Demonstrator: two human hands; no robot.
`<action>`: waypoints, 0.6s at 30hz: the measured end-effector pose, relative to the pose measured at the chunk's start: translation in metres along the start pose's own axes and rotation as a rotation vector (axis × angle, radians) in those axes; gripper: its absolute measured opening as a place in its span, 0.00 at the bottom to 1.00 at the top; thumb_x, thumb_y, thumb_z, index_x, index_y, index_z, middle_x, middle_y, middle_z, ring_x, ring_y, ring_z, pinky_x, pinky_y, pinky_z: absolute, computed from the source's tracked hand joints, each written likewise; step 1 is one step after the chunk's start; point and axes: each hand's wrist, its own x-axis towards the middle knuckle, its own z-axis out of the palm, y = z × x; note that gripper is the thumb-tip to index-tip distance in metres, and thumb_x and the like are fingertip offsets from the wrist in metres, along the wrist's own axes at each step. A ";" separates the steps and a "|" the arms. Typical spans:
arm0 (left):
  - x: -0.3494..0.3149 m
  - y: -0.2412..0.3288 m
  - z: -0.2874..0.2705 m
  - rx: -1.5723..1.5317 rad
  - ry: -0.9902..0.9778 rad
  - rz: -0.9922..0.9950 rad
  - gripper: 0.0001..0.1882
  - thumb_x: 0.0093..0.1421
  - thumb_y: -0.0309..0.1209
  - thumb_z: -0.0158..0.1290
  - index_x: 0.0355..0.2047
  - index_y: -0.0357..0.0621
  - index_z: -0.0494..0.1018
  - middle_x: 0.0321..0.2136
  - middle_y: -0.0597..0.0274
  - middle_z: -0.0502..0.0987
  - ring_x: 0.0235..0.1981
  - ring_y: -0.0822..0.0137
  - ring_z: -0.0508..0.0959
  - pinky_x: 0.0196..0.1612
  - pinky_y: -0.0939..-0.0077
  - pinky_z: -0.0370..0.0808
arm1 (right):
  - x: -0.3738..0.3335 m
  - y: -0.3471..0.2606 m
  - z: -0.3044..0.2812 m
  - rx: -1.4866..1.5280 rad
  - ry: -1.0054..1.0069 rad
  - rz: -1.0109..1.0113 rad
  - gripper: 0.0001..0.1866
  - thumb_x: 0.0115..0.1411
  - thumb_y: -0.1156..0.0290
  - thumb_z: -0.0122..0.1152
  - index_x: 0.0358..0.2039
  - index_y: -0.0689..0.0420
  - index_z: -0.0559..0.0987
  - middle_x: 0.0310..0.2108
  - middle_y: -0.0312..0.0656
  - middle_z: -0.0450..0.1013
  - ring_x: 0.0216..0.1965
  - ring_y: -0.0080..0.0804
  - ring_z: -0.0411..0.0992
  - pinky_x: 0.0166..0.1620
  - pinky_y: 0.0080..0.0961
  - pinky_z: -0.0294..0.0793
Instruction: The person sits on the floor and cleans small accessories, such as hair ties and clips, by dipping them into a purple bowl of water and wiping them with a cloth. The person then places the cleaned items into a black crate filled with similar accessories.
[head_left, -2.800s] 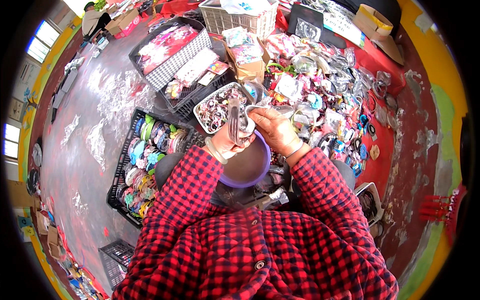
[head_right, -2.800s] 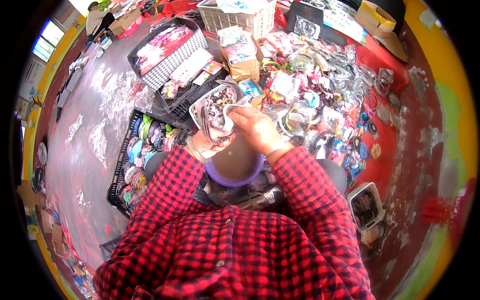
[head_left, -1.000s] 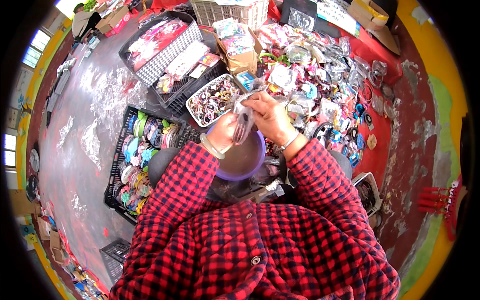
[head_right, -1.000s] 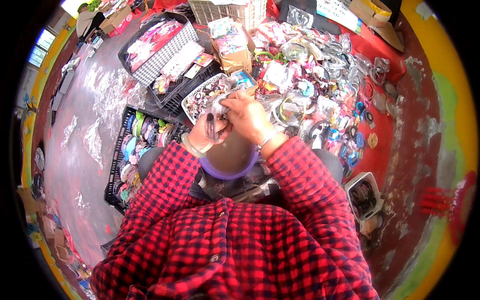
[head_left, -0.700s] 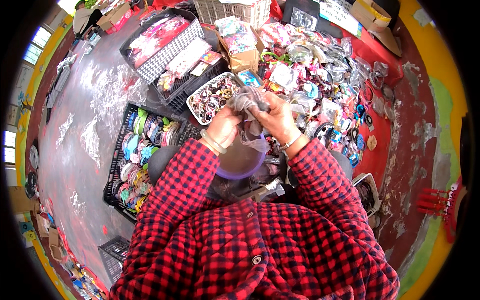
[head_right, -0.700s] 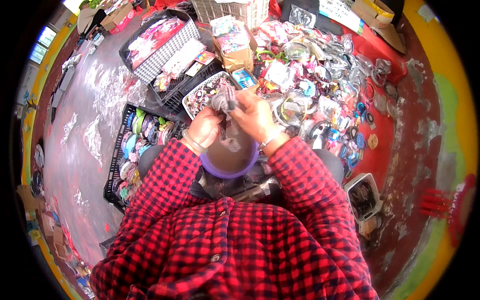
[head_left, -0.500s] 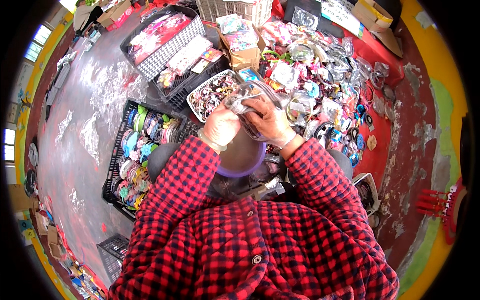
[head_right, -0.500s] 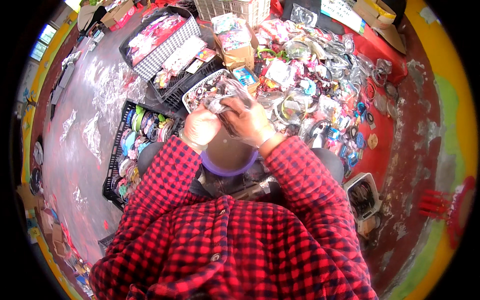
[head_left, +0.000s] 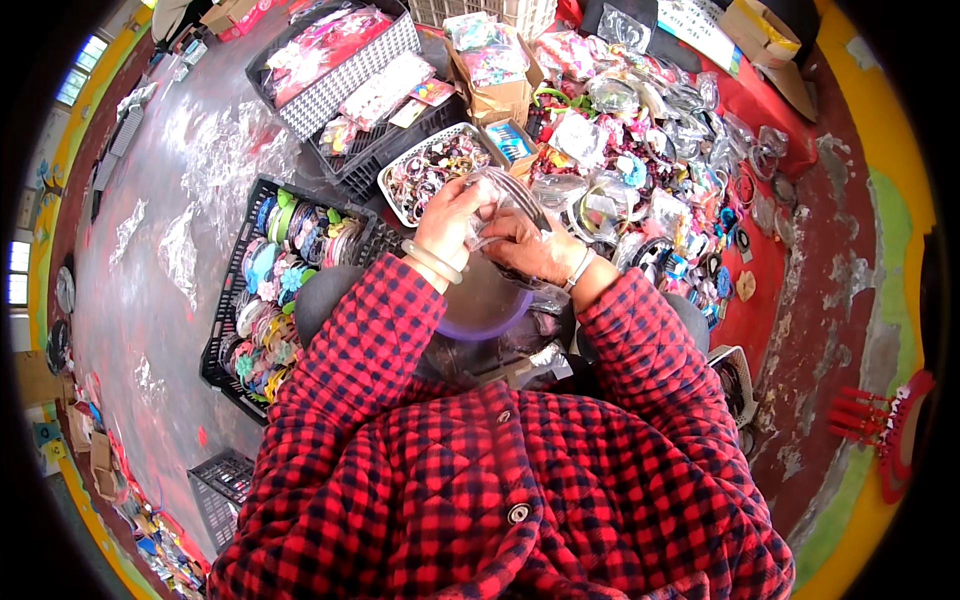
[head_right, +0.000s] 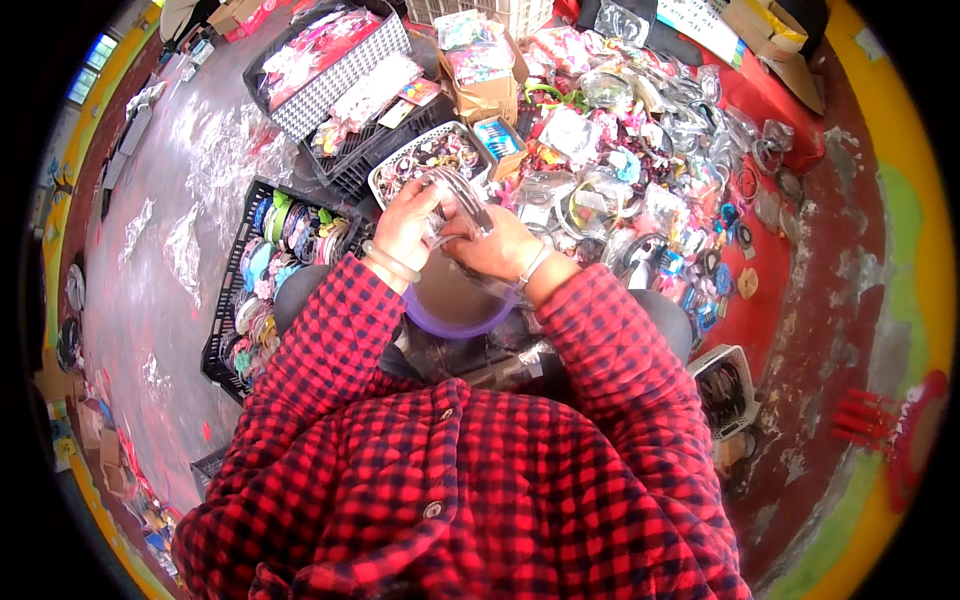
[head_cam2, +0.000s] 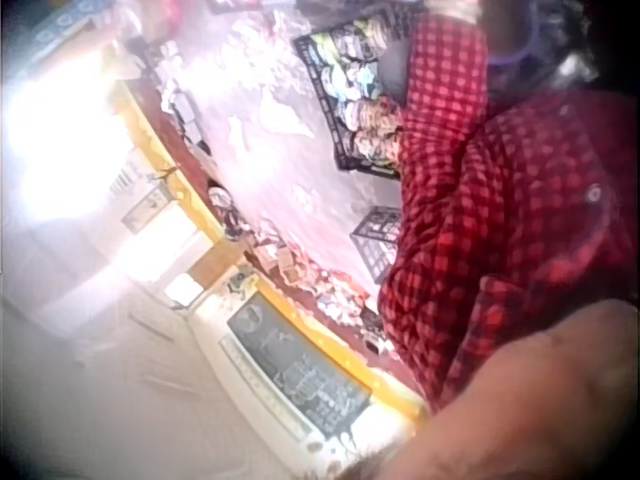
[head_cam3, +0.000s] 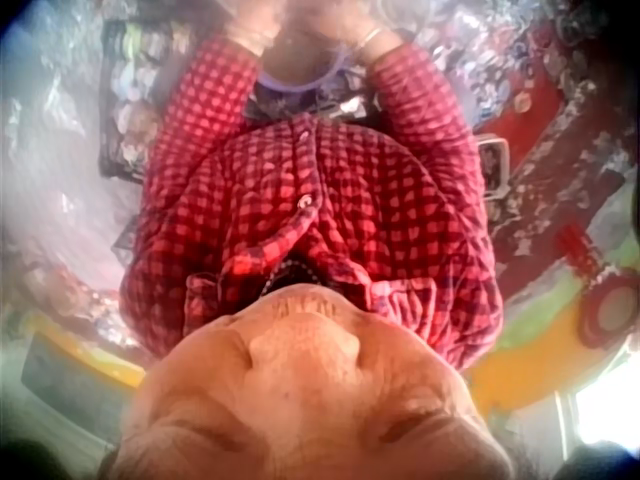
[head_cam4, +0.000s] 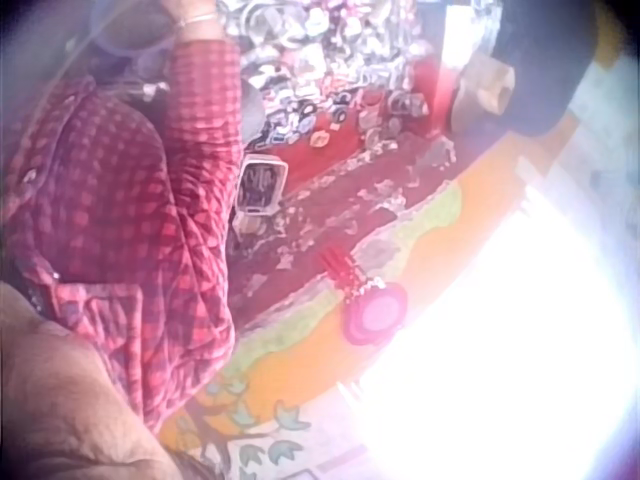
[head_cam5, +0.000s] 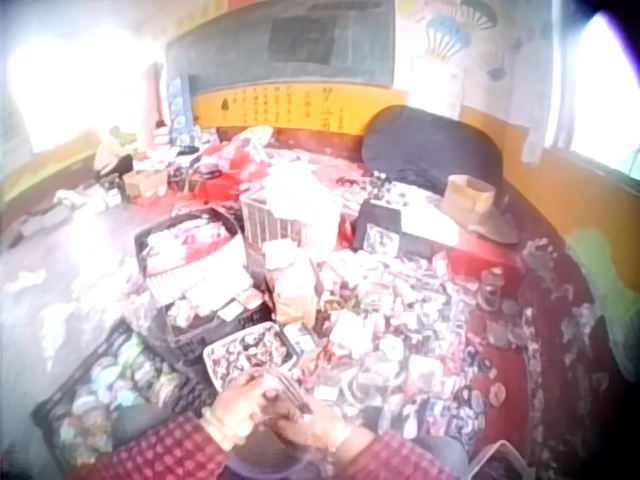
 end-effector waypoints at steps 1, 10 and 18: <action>-0.001 -0.002 -0.002 -0.003 0.044 0.007 0.08 0.60 0.28 0.47 0.38 0.37 0.69 0.30 0.63 0.74 0.31 0.73 0.73 0.35 0.81 0.71 | 0.001 0.001 0.001 0.028 -0.020 0.011 0.11 0.48 0.66 0.55 0.31 0.55 0.79 0.32 0.43 0.74 0.35 0.39 0.72 0.41 0.30 0.70; -0.004 0.013 0.006 0.180 -0.003 0.259 0.16 0.61 0.26 0.45 0.48 0.32 0.67 0.25 0.65 0.71 0.25 0.77 0.68 0.32 0.84 0.67 | -0.005 0.005 -0.008 0.220 -0.159 0.082 0.09 0.45 0.69 0.58 0.29 0.56 0.79 0.27 0.43 0.75 0.32 0.36 0.73 0.36 0.28 0.71; 0.002 0.024 -0.004 0.158 -0.016 0.428 0.16 0.59 0.23 0.46 0.47 0.32 0.67 0.30 0.63 0.73 0.27 0.76 0.68 0.34 0.83 0.66 | -0.008 0.007 -0.012 0.360 -0.156 0.084 0.12 0.44 0.70 0.59 0.31 0.58 0.79 0.26 0.44 0.75 0.29 0.32 0.74 0.34 0.25 0.71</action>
